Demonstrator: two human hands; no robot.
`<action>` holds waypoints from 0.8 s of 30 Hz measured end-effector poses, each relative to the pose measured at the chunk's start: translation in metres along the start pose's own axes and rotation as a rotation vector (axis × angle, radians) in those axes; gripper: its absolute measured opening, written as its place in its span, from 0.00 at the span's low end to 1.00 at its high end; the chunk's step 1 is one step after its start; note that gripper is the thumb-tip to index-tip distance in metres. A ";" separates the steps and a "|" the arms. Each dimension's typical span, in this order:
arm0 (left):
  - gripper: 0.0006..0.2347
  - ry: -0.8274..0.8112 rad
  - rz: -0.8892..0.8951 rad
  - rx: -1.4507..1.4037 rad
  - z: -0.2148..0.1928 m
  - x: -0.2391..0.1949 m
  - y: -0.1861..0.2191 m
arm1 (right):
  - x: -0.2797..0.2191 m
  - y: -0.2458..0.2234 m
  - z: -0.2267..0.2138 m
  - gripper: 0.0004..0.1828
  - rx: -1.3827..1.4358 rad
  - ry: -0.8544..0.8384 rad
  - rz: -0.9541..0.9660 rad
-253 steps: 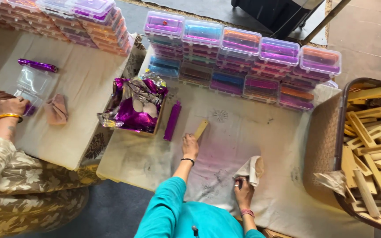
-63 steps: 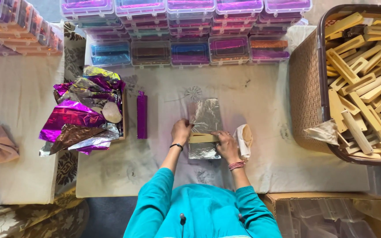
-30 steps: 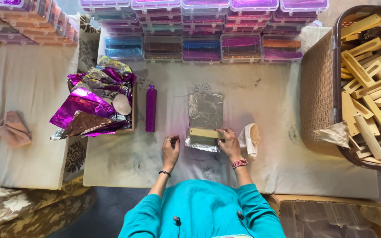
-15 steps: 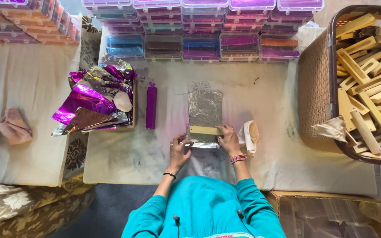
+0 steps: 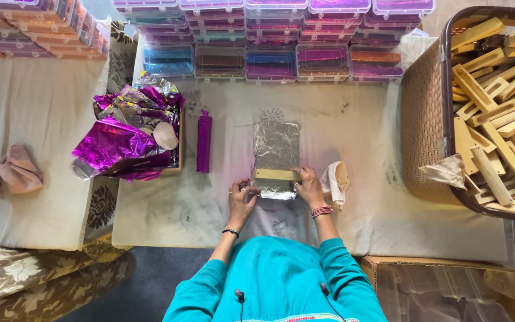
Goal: The person wraps a purple cylindrical candle in silver foil, pressing the foil around it. They wipe a wooden piece with a cloth, place the wrapped candle into a clear plastic box, close the box, and stack it into a storage organizer with other filled boxes.
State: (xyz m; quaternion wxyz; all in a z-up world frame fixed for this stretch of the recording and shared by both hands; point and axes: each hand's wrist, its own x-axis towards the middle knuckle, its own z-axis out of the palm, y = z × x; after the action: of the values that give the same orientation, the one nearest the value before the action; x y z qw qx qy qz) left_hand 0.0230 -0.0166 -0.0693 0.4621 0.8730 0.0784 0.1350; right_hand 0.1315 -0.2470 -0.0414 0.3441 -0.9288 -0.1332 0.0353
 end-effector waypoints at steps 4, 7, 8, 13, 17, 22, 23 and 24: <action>0.07 0.020 -0.029 -0.022 0.003 0.000 -0.003 | 0.004 -0.002 0.006 0.22 0.036 -0.002 -0.047; 0.07 0.024 -0.024 -0.025 0.003 0.000 -0.003 | 0.006 0.000 0.012 0.22 0.039 -0.006 -0.069; 0.07 0.025 -0.019 -0.027 0.002 0.000 -0.003 | 0.007 0.002 0.014 0.22 0.031 -0.005 -0.075; 0.07 0.025 -0.014 -0.022 0.003 -0.002 -0.006 | 0.006 -0.001 0.012 0.22 0.032 0.001 -0.077; 0.07 0.028 -0.013 -0.031 0.003 0.000 -0.003 | 0.004 0.002 0.012 0.23 0.024 0.004 -0.096; 0.06 0.011 -0.028 -0.044 0.003 -0.001 -0.005 | 0.009 -0.002 0.007 0.23 0.008 -0.011 -0.077; 0.06 0.016 -0.026 -0.043 0.002 -0.001 -0.004 | 0.010 -0.002 0.006 0.23 0.012 -0.017 -0.072; 0.06 0.015 -0.025 -0.042 0.002 0.000 -0.004 | 0.010 -0.002 0.006 0.23 0.013 -0.016 -0.072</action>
State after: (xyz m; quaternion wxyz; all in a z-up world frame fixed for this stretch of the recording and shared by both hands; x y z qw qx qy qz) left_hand 0.0231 -0.0159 -0.0732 0.4814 0.8610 0.0899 0.1375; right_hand 0.1395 -0.2389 -0.0448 0.3499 -0.9209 -0.1690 0.0314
